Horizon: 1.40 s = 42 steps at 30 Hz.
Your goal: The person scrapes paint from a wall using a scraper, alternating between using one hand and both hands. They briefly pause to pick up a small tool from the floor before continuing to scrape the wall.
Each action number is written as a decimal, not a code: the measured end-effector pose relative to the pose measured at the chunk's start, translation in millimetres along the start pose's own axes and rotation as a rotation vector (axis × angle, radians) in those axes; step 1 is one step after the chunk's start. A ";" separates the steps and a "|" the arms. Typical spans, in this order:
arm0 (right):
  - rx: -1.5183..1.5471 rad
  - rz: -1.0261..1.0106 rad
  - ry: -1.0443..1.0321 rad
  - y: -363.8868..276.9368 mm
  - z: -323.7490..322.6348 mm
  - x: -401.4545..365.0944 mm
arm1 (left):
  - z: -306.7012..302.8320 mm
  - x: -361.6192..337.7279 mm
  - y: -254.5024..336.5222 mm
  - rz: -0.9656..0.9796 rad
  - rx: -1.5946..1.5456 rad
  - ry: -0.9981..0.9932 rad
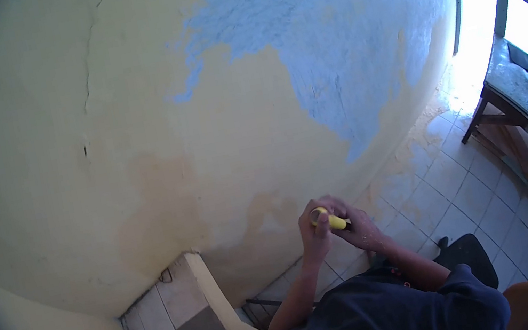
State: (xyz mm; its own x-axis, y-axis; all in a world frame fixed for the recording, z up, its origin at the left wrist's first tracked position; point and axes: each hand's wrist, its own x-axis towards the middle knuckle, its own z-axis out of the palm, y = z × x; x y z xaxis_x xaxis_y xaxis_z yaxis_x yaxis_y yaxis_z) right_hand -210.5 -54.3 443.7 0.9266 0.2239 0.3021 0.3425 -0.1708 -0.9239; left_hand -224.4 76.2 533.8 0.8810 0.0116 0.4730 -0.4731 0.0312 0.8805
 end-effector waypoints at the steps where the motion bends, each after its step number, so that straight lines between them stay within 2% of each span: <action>1: 0.028 0.005 -0.161 14.1 -2.1 12.9 | -3.8 5.2 2.0 -0.103 -0.244 -0.020; 2: 0.057 0.009 -0.318 8.8 -5.9 28.7 | -8.5 10.8 2.1 -0.107 -0.227 -0.036; 3: -0.010 0.011 -0.374 1.3 -15.1 41.9 | -13.3 17.4 2.2 -0.084 -0.238 -0.051; 5: -0.011 -0.047 -0.417 5.6 -11.1 69.9 | -20.7 37.9 3.5 -0.072 -0.239 -0.081; 7: -0.001 -0.085 -0.477 11.5 -1.6 91.3 | -27.5 51.6 10.0 0.019 -0.218 -0.046; 8: -0.002 -0.148 -0.382 15.6 5.6 104.9 | -28.0 58.7 14.3 -0.008 -0.204 -0.046; 10: -0.003 -0.249 -0.215 10.4 15.2 134.7 | -25.5 81.9 23.5 0.221 -0.184 0.014; 11: 0.001 -0.286 -0.145 -1.1 16.4 149.8 | -23.8 90.7 30.1 0.202 -0.164 0.020; 13: 0.015 -0.372 -0.070 -25.5 18.1 178.2 | -22.4 107.1 46.9 0.409 -0.047 0.058; 14: 0.012 -0.427 -0.018 -39.3 17.8 192.1 | -23.9 116.1 56.1 0.400 -0.029 0.063; 16: 0.015 -0.495 0.030 -70.8 12.7 219.0 | -29.7 137.5 77.8 0.689 -0.012 -0.080; 18: 0.011 -0.660 0.138 -108.4 4.7 243.5 | -33.2 161.0 112.9 0.833 0.090 -0.268; 20: 0.020 -0.732 0.144 -148.1 -2.9 262.3 | -37.1 180.6 153.9 0.920 0.152 -0.415; 22: 0.017 -0.798 0.152 -181.5 -8.8 274.4 | -37.6 195.5 185.9 0.993 0.126 -0.422; 27: 0.007 -0.835 0.164 -222.8 -17.2 293.3 | -46.4 223.9 221.9 1.043 0.035 -0.460; 35: -0.006 -0.762 0.156 -215.8 -4.3 308.6 | -48.6 242.7 209.3 0.999 0.065 -0.419; 42: 0.018 -0.750 0.198 -200.2 5.4 314.7 | -51.2 251.4 200.9 0.981 0.021 -0.475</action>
State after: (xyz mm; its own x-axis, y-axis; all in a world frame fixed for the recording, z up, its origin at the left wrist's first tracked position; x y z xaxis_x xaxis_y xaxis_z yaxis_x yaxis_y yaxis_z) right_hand 11.7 55.6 722.4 0.4594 0.0974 0.8829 0.8880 -0.0253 -0.4592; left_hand -97.7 136.6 827.9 0.0307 -0.3652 0.9304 -0.9731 0.2018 0.1113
